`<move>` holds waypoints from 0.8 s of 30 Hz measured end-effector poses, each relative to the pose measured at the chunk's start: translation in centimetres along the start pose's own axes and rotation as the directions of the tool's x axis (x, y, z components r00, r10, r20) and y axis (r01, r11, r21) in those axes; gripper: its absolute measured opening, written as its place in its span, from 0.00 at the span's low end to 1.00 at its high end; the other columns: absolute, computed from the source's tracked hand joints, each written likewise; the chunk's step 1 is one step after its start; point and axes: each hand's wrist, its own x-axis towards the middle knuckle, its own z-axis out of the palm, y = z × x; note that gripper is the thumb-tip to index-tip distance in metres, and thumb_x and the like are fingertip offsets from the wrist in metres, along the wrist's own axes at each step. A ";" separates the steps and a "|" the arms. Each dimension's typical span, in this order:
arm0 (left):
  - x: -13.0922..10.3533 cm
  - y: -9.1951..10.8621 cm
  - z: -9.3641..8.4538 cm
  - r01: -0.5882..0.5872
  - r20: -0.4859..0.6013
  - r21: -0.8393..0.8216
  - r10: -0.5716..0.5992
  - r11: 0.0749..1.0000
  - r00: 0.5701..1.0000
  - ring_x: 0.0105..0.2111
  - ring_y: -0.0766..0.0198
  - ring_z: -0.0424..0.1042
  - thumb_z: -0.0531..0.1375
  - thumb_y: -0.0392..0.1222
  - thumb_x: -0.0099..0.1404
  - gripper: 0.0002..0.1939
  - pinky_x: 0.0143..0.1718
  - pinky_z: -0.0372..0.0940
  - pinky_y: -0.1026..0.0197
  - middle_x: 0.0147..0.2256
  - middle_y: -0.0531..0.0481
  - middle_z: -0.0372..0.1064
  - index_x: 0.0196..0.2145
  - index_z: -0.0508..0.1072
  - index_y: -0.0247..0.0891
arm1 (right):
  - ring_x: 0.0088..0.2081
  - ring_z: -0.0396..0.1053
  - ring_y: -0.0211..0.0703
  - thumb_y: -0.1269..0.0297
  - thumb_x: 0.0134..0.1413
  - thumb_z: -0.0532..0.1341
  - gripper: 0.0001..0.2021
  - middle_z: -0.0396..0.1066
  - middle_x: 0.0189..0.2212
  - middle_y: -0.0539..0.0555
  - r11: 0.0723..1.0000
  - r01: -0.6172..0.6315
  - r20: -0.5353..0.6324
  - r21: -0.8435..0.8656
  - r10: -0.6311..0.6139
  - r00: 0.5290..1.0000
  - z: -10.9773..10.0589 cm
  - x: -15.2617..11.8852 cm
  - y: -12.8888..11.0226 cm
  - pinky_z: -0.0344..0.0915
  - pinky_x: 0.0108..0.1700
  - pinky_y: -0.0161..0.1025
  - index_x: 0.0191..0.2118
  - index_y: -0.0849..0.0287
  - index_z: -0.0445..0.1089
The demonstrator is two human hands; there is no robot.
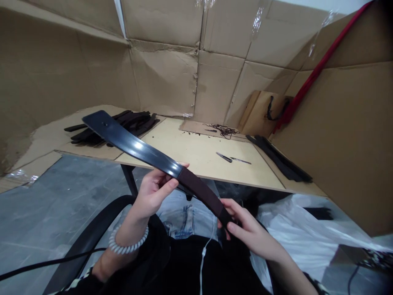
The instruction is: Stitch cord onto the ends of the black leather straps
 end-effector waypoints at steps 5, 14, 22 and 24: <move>0.8 0.7 1.1 -0.024 0.123 0.047 0.018 0.999 0.992 0.43 0.63 0.78 0.61 0.36 0.67 0.15 0.44 0.73 0.66 0.47 0.45 0.77 0.50 0.78 0.44 | 0.30 0.68 0.32 0.55 0.62 0.61 0.28 0.65 0.48 0.55 0.962 0.083 0.039 0.259 -0.096 0.995 0.3 3.7 -2.7 0.69 0.36 0.35 0.64 0.48 0.51; 2.0 1.3 2.7 0.009 0.118 0.160 -0.028 0.987 0.993 0.34 0.66 0.77 0.63 0.36 0.64 0.11 0.38 0.71 0.68 0.38 0.48 0.79 0.44 0.80 0.40 | 0.26 0.65 0.32 0.57 0.61 0.61 0.19 0.69 0.49 0.56 0.925 0.346 -0.266 0.154 -0.299 0.917 2.3 8.3 -4.7 0.69 0.25 0.33 0.56 0.51 0.67; 2.3 1.0 4.1 0.135 -0.051 0.131 -0.129 0.982 0.990 0.26 0.67 0.74 0.69 0.38 0.55 0.06 0.28 0.70 0.68 0.29 0.47 0.77 0.31 0.79 0.34 | 0.49 0.71 0.47 0.57 0.64 0.58 0.18 0.72 0.47 0.54 0.880 0.391 -0.394 -0.271 -0.472 0.789 2.5 8.3 -4.9 0.67 0.50 0.45 0.58 0.52 0.63; 2.3 1.1 4.6 0.165 -0.097 0.123 -0.154 0.979 0.983 0.24 0.68 0.72 0.71 0.38 0.53 0.07 0.26 0.69 0.69 0.27 0.48 0.76 0.29 0.78 0.33 | 0.39 0.71 0.43 0.56 0.64 0.58 0.14 0.72 0.38 0.52 0.889 0.359 -0.433 -0.283 -0.453 0.779 2.4 8.5 -5.0 0.67 0.42 0.41 0.51 0.55 0.65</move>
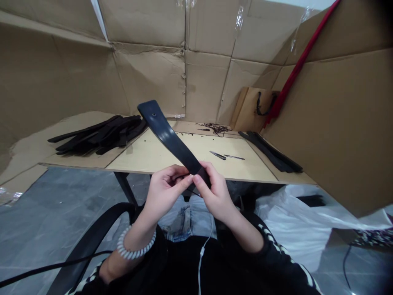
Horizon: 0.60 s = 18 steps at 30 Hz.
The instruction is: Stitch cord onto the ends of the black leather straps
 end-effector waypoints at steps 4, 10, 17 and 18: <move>-0.3 0.4 0.4 0.085 0.074 -0.011 -0.084 0.996 0.994 0.22 0.71 0.69 0.68 0.40 0.58 0.06 0.24 0.66 0.71 0.24 0.50 0.74 0.29 0.78 0.34 | 0.28 0.63 0.37 0.53 0.64 0.55 0.12 0.64 0.26 0.47 0.999 -0.019 -0.056 -0.031 0.017 0.998 -0.3 0.4 0.2 0.58 0.31 0.37 0.40 0.57 0.64; -0.4 0.5 0.6 0.081 0.107 -0.010 -0.080 0.997 0.991 0.18 0.74 0.62 0.66 0.42 0.61 0.07 0.19 0.59 0.72 0.23 0.52 0.72 0.33 0.79 0.36 | 0.23 0.56 0.34 0.52 0.54 0.65 0.16 0.59 0.20 0.43 0.992 -0.129 -0.091 -0.014 0.127 0.988 -0.5 0.6 0.3 0.53 0.26 0.34 0.30 0.57 0.60; -1.9 1.6 1.8 -0.070 0.270 0.176 0.020 0.982 0.963 0.25 0.66 0.73 0.62 0.37 0.63 0.06 0.22 0.67 0.67 0.27 0.47 0.76 0.36 0.79 0.34 | 0.22 0.51 0.33 0.63 0.57 0.58 0.11 0.53 0.20 0.44 0.984 -0.081 -0.132 0.161 0.103 0.986 -0.5 1.1 0.4 0.50 0.25 0.34 0.26 0.57 0.58; -2.1 1.6 1.8 -0.090 0.286 0.186 0.034 0.978 0.958 0.25 0.65 0.74 0.62 0.36 0.64 0.06 0.24 0.68 0.66 0.28 0.46 0.77 0.36 0.79 0.34 | 0.22 0.52 0.32 0.65 0.57 0.57 0.10 0.54 0.20 0.44 0.976 -0.075 -0.108 0.203 0.098 0.989 -0.6 1.1 0.3 0.50 0.24 0.33 0.26 0.57 0.58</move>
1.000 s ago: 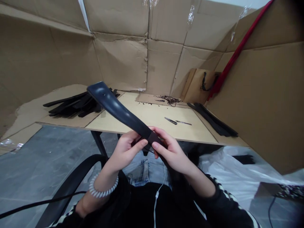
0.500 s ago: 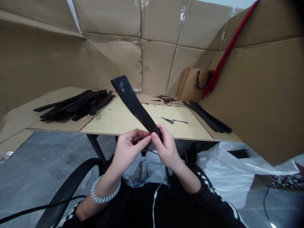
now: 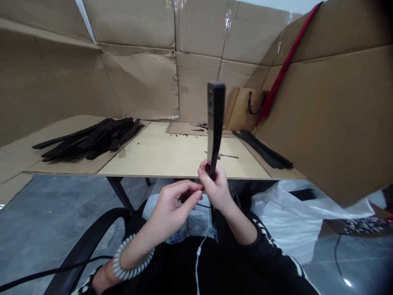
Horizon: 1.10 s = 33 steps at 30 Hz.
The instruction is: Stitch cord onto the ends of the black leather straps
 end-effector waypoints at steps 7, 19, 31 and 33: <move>1.7 -3.5 -1.8 0.020 -0.032 -0.373 -0.035 0.927 0.999 0.31 0.62 0.78 0.63 0.43 0.64 0.08 0.37 0.74 0.60 0.30 0.46 0.79 0.34 0.81 0.38 | 0.18 0.51 0.29 0.63 0.53 0.57 0.08 0.56 0.18 0.44 0.959 -0.165 0.166 0.230 0.128 0.978 -0.9 0.3 -0.7 0.49 0.19 0.30 0.26 0.59 0.60; 7.0 -1.0 -2.4 -0.188 0.331 -0.164 0.233 0.968 0.914 0.48 0.53 0.75 0.64 0.41 0.64 0.11 0.49 0.71 0.52 0.46 0.42 0.77 0.44 0.81 0.42 | 0.14 0.55 0.28 0.64 0.50 0.57 0.08 0.58 0.17 0.43 0.914 -0.299 0.404 0.273 0.173 0.898 -0.9 0.5 -0.3 0.54 0.16 0.27 0.24 0.59 0.59; 5.1 0.0 -1.9 -0.390 -0.012 0.449 0.442 0.804 0.897 0.35 0.62 0.77 0.60 0.39 0.67 0.06 0.37 0.69 0.63 0.36 0.46 0.77 0.40 0.75 0.36 | 0.38 0.77 0.46 0.63 0.64 0.58 0.10 0.78 0.37 0.58 0.733 0.378 0.011 -0.566 -0.452 0.892 -1.2 0.0 0.5 0.72 0.42 0.40 0.45 0.61 0.72; 5.1 -0.2 -1.6 -0.386 -0.025 0.580 0.489 0.718 0.872 0.32 0.62 0.76 0.59 0.40 0.68 0.06 0.33 0.67 0.64 0.34 0.47 0.77 0.40 0.72 0.36 | 0.37 0.77 0.46 0.64 0.67 0.54 0.12 0.79 0.38 0.59 0.716 0.378 0.043 -0.587 -0.439 0.897 -1.2 -0.1 0.4 0.73 0.40 0.39 0.47 0.62 0.72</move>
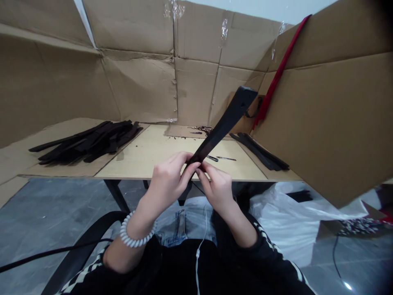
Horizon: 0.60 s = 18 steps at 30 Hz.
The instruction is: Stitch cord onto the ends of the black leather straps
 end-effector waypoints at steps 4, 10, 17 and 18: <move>-0.4 -1.0 1.8 0.039 -0.031 -0.053 -0.041 0.998 0.999 0.29 0.63 0.75 0.54 0.44 0.71 0.09 0.29 0.65 0.64 0.33 0.46 0.76 0.42 0.68 0.36 | 0.36 0.77 0.45 0.64 0.68 0.51 0.14 0.79 0.37 0.58 0.999 -0.019 -0.038 -0.034 0.018 0.999 0.3 0.0 -0.4 0.72 0.39 0.38 0.46 0.61 0.74; -1.5 -1.4 5.4 0.148 -0.225 -0.459 -0.276 0.876 0.935 0.32 0.65 0.76 0.49 0.50 0.74 0.14 0.33 0.67 0.63 0.44 0.42 0.77 0.50 0.62 0.39 | 0.31 0.74 0.46 0.64 0.69 0.48 0.18 0.79 0.35 0.61 0.952 0.043 -0.047 -0.302 -0.060 0.997 0.9 0.5 -1.6 0.68 0.34 0.41 0.45 0.64 0.75; -1.3 1.1 6.2 0.148 -0.304 -0.675 -0.456 0.723 0.837 0.35 0.64 0.78 0.50 0.52 0.74 0.11 0.37 0.70 0.61 0.40 0.48 0.78 0.45 0.59 0.43 | 0.27 0.63 0.41 0.66 0.65 0.52 0.17 0.67 0.23 0.55 0.924 0.133 0.135 -0.358 -0.090 0.987 -1.8 2.7 -3.9 0.57 0.31 0.40 0.25 0.59 0.68; -1.2 1.3 6.4 0.125 -0.340 -0.666 -0.449 0.735 0.826 0.36 0.64 0.78 0.51 0.52 0.73 0.11 0.39 0.70 0.60 0.39 0.49 0.78 0.45 0.58 0.43 | 0.26 0.61 0.39 0.67 0.62 0.54 0.15 0.65 0.22 0.53 0.962 0.095 0.143 -0.255 -0.060 0.988 -2.1 2.9 -4.0 0.56 0.30 0.39 0.24 0.58 0.66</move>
